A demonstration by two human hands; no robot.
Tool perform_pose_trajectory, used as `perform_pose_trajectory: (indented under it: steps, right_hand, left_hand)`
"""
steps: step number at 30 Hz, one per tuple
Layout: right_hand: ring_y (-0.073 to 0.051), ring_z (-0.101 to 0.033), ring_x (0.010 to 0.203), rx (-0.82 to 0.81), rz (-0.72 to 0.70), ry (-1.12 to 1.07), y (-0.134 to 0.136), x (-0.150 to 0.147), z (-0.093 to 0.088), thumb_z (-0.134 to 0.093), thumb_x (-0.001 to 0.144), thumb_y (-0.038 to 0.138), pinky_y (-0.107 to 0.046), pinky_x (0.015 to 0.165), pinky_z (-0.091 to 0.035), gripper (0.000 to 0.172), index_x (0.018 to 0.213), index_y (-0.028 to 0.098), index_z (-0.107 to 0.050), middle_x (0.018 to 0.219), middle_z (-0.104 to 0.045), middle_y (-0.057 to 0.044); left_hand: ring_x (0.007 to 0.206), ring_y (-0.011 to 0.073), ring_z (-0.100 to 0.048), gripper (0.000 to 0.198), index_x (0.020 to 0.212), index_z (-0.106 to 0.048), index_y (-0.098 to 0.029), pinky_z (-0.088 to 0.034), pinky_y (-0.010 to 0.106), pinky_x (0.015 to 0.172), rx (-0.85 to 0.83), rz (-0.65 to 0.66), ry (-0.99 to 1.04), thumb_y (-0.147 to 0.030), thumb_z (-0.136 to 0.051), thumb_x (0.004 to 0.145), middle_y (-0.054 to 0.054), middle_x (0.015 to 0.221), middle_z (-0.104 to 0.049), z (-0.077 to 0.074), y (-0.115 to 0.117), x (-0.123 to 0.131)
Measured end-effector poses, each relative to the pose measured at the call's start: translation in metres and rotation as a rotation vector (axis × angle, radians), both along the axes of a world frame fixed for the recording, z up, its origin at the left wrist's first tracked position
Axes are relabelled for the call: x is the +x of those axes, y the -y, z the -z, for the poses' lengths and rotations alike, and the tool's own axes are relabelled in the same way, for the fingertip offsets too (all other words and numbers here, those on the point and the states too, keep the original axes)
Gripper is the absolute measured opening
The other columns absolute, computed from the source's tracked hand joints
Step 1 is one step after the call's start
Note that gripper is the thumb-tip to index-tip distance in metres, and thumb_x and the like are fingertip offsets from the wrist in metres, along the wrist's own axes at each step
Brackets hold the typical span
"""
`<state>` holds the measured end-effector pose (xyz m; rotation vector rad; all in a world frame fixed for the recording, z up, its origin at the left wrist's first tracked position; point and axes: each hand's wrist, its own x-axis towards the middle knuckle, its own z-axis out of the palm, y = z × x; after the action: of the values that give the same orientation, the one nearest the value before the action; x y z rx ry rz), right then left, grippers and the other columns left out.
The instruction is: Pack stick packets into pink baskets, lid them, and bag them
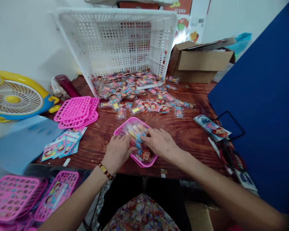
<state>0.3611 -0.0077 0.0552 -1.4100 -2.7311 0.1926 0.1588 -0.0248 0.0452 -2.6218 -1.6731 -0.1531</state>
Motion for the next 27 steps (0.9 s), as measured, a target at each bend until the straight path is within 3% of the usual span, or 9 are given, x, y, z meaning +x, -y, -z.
perform_pose_trajectory:
  steps: [5, 9, 12, 15, 19, 21, 24, 27]
  right_hand:
    - [-0.026, -0.056, 0.110, 0.017, -0.025, 0.008, 0.005, 0.003, 0.008, -0.046, 0.097, 0.023, -0.047, 0.097, -0.039, 0.030, 0.121, 0.027, -0.063, 0.121, -0.060, -0.010]
    - [-0.022, -0.058, 0.104, -0.009, -0.006, -0.198, 0.000, 0.014, -0.010, -0.047, 0.098, 0.030, -0.039, 0.094, -0.045, 0.026, 0.117, 0.025, -0.065, 0.111, -0.063, -0.008]
    - [-0.019, -0.059, 0.104, 0.002, 0.008, -0.389, -0.011, 0.009, -0.015, -0.044, 0.098, 0.025, -0.034, 0.093, -0.048, 0.028, 0.116, 0.020, -0.065, 0.114, -0.063, -0.009]
    - [-0.021, -0.055, 0.119, -0.048, -0.047, -0.438, -0.022, -0.008, 0.002, -0.043, 0.094, 0.014, -0.037, 0.104, -0.044, 0.034, 0.121, 0.016, -0.063, 0.128, -0.061, -0.011]
    - [-0.029, -0.034, 0.141, -0.127, -0.032, -0.374, -0.027, -0.025, 0.038, -0.049, 0.084, 0.008, -0.047, 0.117, -0.029, 0.051, 0.135, 0.008, -0.054, 0.144, -0.050, -0.016]
    - [-0.030, -0.029, 0.144, -0.167, -0.015, -0.359, -0.027, -0.025, 0.047, -0.048, 0.084, 0.009, -0.049, 0.118, -0.027, 0.054, 0.138, 0.007, -0.051, 0.146, -0.047, -0.017]
    - [-0.030, -0.031, 0.143, -0.208, -0.038, -0.378, -0.025, -0.020, 0.042, -0.048, 0.085, 0.009, -0.049, 0.117, -0.027, 0.053, 0.138, 0.009, -0.052, 0.148, -0.046, -0.017]
    - [-0.024, -0.044, 0.135, -0.146, -0.079, -0.528, -0.027, -0.014, 0.027, -0.048, 0.088, 0.011, -0.042, 0.113, -0.037, 0.044, 0.131, 0.015, -0.058, 0.142, -0.053, -0.014]
  left_hand:
    - [0.092, 0.0262, -0.064, 0.027, 0.094, -0.059, -0.019, -0.035, 0.049, 0.100, -0.060, 0.042, -0.029, -0.043, -0.066, 0.087, 0.005, 0.094, -0.070, -0.008, 0.000, -0.002]
    - [0.093, 0.0271, -0.062, 0.025, 0.092, -0.059, -0.020, -0.040, 0.045, 0.088, -0.016, 0.026, 0.005, -0.045, -0.059, 0.090, 0.005, 0.094, -0.068, -0.016, 0.004, -0.003]
    - [0.091, 0.0251, -0.062, 0.029, 0.094, -0.055, -0.018, -0.042, 0.040, 0.081, 0.016, -0.002, 0.068, -0.047, -0.053, 0.094, 0.006, 0.093, -0.066, -0.014, 0.002, -0.001]
    - [0.094, 0.0258, -0.062, 0.031, 0.102, -0.051, -0.018, -0.042, 0.040, 0.080, 0.009, 0.002, 0.060, -0.046, -0.057, 0.091, 0.006, 0.097, -0.066, -0.006, -0.003, 0.003]
    - [0.098, 0.0246, -0.063, 0.030, 0.106, -0.048, -0.019, -0.042, 0.039, 0.085, -0.109, 0.014, 0.041, -0.036, -0.065, 0.089, 0.005, 0.103, -0.066, 0.003, -0.009, 0.006]
    - [0.099, 0.0246, -0.063, 0.030, 0.106, -0.048, -0.019, -0.043, 0.039, 0.086, -0.156, 0.008, 0.030, -0.035, -0.066, 0.088, 0.005, 0.103, -0.066, 0.003, -0.012, 0.006]
    - [0.101, 0.0259, -0.063, 0.030, 0.106, -0.048, -0.019, -0.045, 0.039, 0.085, -0.189, 0.016, 0.000, -0.037, -0.064, 0.089, 0.006, 0.106, -0.066, 0.000, -0.014, 0.008]
    - [0.099, 0.0260, -0.064, 0.027, 0.106, -0.049, -0.019, -0.046, 0.039, 0.083, -0.147, 0.003, -0.017, -0.038, -0.062, 0.090, 0.006, 0.106, -0.065, 0.002, -0.011, 0.008]
